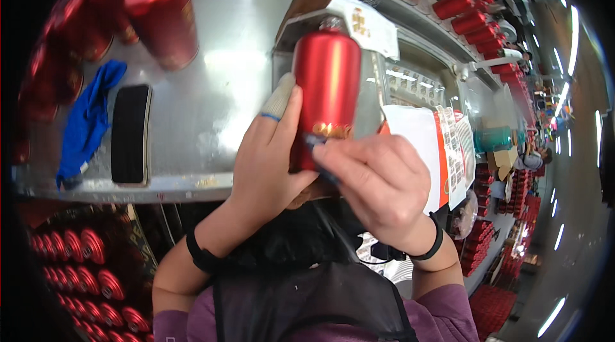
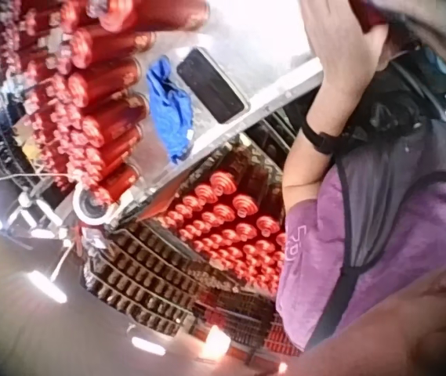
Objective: Applying and smoothing gold decorative labels onto red metal bottles in an industrial setting.
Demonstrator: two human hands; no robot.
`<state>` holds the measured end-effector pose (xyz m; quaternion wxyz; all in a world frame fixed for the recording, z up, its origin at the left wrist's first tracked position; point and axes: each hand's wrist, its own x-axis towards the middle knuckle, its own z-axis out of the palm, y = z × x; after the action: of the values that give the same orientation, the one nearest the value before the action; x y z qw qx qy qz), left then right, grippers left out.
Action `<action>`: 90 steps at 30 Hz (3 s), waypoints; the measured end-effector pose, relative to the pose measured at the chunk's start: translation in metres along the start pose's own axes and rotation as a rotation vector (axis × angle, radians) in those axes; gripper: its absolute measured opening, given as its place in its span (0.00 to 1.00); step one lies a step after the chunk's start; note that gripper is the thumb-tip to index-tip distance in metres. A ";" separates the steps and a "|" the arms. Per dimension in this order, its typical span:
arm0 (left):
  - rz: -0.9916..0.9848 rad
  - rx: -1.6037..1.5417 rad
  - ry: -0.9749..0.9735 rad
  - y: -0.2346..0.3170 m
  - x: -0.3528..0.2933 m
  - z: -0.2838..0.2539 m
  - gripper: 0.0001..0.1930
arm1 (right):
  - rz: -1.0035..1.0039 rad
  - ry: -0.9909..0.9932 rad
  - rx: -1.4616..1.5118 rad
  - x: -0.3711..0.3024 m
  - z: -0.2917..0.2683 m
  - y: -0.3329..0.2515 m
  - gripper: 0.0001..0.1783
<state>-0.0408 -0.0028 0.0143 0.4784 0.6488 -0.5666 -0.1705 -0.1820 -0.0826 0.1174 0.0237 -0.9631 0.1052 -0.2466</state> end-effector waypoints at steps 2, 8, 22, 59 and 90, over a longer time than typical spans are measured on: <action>-0.030 0.011 -0.033 0.004 0.003 0.003 0.52 | 0.079 0.033 0.003 -0.009 0.009 -0.007 0.18; -0.061 -0.073 0.040 -0.005 -0.009 -0.007 0.54 | 0.642 0.032 0.533 -0.006 0.011 0.043 0.13; -0.033 0.229 -0.065 0.024 0.005 0.003 0.62 | 0.516 0.170 0.641 -0.026 0.020 0.063 0.12; -0.133 -0.404 -0.032 0.011 0.007 -0.009 0.49 | 1.043 0.016 1.172 -0.058 0.012 0.068 0.14; 0.216 0.314 -0.017 0.027 -0.005 -0.012 0.31 | 0.299 -0.197 0.778 -0.002 0.002 0.115 0.09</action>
<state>-0.0487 0.0093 0.0402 0.3822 0.6493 -0.6567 -0.0330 -0.2045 -0.1943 0.1034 0.4306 -0.8755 0.1402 -0.1687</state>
